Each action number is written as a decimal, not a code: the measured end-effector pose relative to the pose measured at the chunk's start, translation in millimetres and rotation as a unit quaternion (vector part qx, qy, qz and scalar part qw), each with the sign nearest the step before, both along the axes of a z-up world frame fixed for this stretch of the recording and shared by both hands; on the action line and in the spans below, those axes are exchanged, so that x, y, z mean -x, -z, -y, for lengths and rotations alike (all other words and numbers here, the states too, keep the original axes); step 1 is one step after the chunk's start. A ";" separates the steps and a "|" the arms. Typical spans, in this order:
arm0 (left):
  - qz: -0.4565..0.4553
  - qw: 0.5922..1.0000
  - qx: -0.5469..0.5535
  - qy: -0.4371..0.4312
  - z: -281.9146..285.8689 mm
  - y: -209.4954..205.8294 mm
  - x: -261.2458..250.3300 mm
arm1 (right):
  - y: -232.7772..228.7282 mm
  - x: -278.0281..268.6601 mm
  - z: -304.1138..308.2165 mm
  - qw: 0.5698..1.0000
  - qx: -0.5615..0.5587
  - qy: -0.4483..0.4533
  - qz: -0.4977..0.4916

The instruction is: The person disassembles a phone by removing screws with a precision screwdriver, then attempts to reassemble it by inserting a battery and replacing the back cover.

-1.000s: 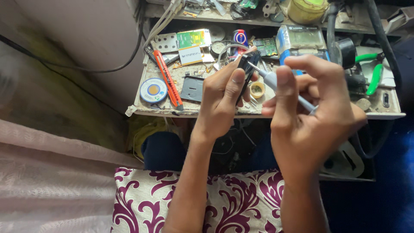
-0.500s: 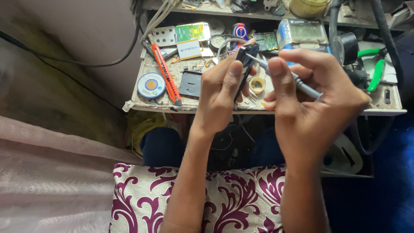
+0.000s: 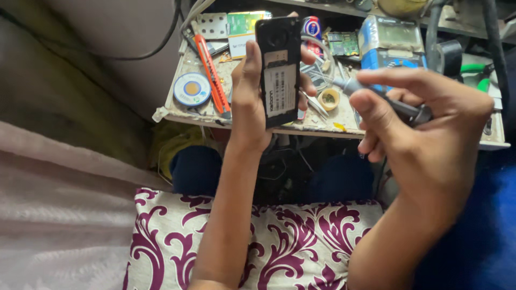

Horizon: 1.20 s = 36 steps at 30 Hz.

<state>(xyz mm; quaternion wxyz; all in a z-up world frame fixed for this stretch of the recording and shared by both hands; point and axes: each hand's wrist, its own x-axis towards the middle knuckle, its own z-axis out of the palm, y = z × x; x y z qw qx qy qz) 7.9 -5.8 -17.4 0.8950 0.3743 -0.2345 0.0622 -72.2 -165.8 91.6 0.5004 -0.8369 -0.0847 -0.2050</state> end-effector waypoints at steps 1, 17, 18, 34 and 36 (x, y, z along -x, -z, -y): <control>0.004 1.000 -0.001 -0.003 -0.8 1.1 -0.6 | -1.3 2.7 -1.6 0.999 0.016 0.006 -0.033; 0.004 0.987 0.154 0.032 -2.7 16.8 -8.8 | 10.7 1.1 -27.5 0.981 0.157 -0.064 -0.095; 0.004 0.987 0.155 0.029 -2.8 16.8 -8.8 | 11.1 1.0 -28.6 0.982 0.156 -0.061 -0.093; -0.004 0.987 0.159 0.025 -2.1 18.4 -9.4 | 11.9 0.0 -30.7 0.981 0.151 -0.061 -0.106; -0.003 0.988 0.155 0.019 -2.1 17.4 -9.0 | 11.1 0.8 -31.1 0.980 0.153 -0.053 -0.116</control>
